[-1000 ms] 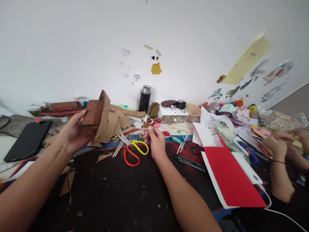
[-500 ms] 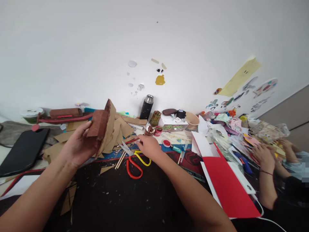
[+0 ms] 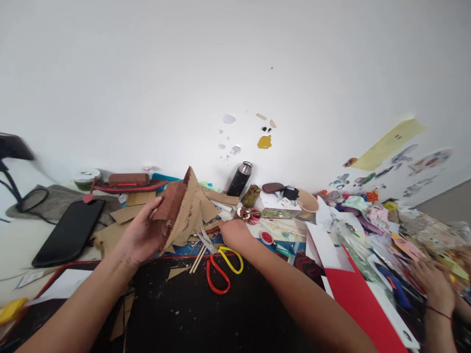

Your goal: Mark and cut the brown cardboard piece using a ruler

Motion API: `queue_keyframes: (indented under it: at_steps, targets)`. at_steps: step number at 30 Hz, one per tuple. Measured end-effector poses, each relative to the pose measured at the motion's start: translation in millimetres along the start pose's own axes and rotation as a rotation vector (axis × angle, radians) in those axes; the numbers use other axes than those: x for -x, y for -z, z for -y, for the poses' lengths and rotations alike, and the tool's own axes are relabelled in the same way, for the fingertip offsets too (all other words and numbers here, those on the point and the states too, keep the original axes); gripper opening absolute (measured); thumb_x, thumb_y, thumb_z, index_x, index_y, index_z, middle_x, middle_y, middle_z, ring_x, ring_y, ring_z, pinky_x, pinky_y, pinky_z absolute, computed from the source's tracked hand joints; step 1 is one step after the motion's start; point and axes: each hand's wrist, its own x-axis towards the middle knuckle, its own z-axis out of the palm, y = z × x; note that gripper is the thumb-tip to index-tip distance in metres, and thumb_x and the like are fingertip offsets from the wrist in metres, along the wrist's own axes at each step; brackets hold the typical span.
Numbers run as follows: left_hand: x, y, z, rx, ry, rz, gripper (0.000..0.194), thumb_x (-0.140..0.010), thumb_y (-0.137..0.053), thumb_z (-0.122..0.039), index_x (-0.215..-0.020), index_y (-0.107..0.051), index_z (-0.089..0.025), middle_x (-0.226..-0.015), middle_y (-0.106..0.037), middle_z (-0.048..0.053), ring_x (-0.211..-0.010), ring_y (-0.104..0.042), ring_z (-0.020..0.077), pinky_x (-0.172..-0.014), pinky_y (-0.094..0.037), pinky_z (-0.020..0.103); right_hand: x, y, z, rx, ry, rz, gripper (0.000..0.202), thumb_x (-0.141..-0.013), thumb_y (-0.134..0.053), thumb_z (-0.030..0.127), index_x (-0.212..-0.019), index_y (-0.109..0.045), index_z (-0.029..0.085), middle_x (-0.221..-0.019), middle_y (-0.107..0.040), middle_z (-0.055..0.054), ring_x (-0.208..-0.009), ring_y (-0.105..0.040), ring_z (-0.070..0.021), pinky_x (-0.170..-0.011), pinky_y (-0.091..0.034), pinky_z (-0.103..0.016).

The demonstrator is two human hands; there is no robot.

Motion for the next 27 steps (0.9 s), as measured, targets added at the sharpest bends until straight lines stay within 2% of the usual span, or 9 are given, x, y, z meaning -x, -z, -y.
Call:
queue_keyframes:
  at_steps: [8, 12, 15, 19, 22, 24, 27]
  targets:
    - [-1, 0.9, 2, 0.035, 0.039, -0.028, 0.054, -0.094, -0.076, -0.041, -0.145, -0.078, -0.024, -0.120, -0.091, 0.013, -0.113, -0.088, 0.0374, -0.100, -0.072, 0.050, 21, 9, -11, 0.016, -0.030, -0.006, 0.036, -0.112, -0.052, 0.022, -0.141, -0.074, 0.014, -0.116, -0.086, -0.024, -0.112, -0.085, -0.0358, -0.092, -0.062, -0.041]
    - [-1, -0.1, 2, 0.055, 0.058, -0.057, 0.047, -0.094, -0.075, -0.040, -0.137, -0.082, -0.023, -0.114, -0.092, 0.013, -0.111, -0.088, 0.0372, -0.094, -0.074, 0.047, 35, 9, -20, -0.038, -0.057, -0.007, 0.030, -0.111, -0.057, 0.027, -0.129, -0.079, 0.016, -0.120, -0.085, -0.024, -0.114, -0.083, -0.0370, -0.096, -0.060, -0.042]
    - [-1, 0.2, 2, 0.062, 0.042, -0.070, 0.042, -0.093, -0.076, -0.038, -0.132, -0.083, -0.023, -0.111, -0.092, 0.012, -0.108, -0.089, 0.0370, -0.090, -0.074, 0.045, 43, 9, -28, -0.122, -0.100, -0.032, 0.027, -0.109, -0.060, 0.025, -0.125, -0.079, 0.014, -0.120, -0.085, -0.025, -0.115, -0.082, -0.0398, -0.098, -0.058, -0.045]
    - [-1, 0.3, 4, 0.070, 0.015, -0.058, 0.042, -0.091, -0.077, -0.036, -0.130, -0.083, -0.021, -0.109, -0.092, 0.013, -0.106, -0.089, 0.0371, -0.087, -0.075, 0.045, 52, 5, -42, -0.328, -0.171, -0.115, 0.019, -0.106, -0.063, 0.023, -0.117, -0.077, 0.015, -0.114, -0.085, -0.024, -0.111, -0.082, -0.0400, -0.094, -0.057, -0.044]
    - [-1, -0.8, 5, 0.082, 0.015, -0.062, 0.040, -0.093, -0.075, -0.035, -0.129, -0.084, -0.020, -0.110, -0.092, 0.014, -0.103, -0.089, 0.0359, -0.085, -0.075, 0.043, 57, -6, -44, -0.573, -0.185, -0.158, 0.010, -0.105, -0.065, 0.027, -0.107, -0.071, 0.019, -0.095, -0.084, -0.013, -0.095, -0.083, -0.0314, -0.083, -0.057, -0.037]
    - [-1, -2.3, 8, 0.081, 0.015, -0.072, 0.041, -0.093, -0.075, -0.034, -0.130, -0.083, -0.019, -0.110, -0.092, 0.016, -0.100, -0.090, 0.0357, -0.083, -0.074, 0.042, 60, -19, -38, -0.764, -0.169, -0.153, 0.016, -0.111, -0.054, 0.033, -0.109, -0.065, 0.022, -0.081, -0.080, -0.005, -0.072, -0.079, -0.0241, -0.068, -0.056, -0.031]
    - [-1, -5.7, 12, 0.065, 0.042, -0.103, 0.045, -0.094, -0.073, -0.032, -0.135, -0.082, -0.017, -0.104, -0.091, 0.016, -0.091, -0.090, 0.0362, -0.079, -0.074, 0.043, 63, -40, -19, -1.004, -0.142, -0.158, 0.034, -0.113, -0.046, 0.055, -0.107, -0.059, 0.024, -0.076, -0.077, -0.002, -0.060, -0.076, -0.0210, -0.055, -0.052, -0.027]
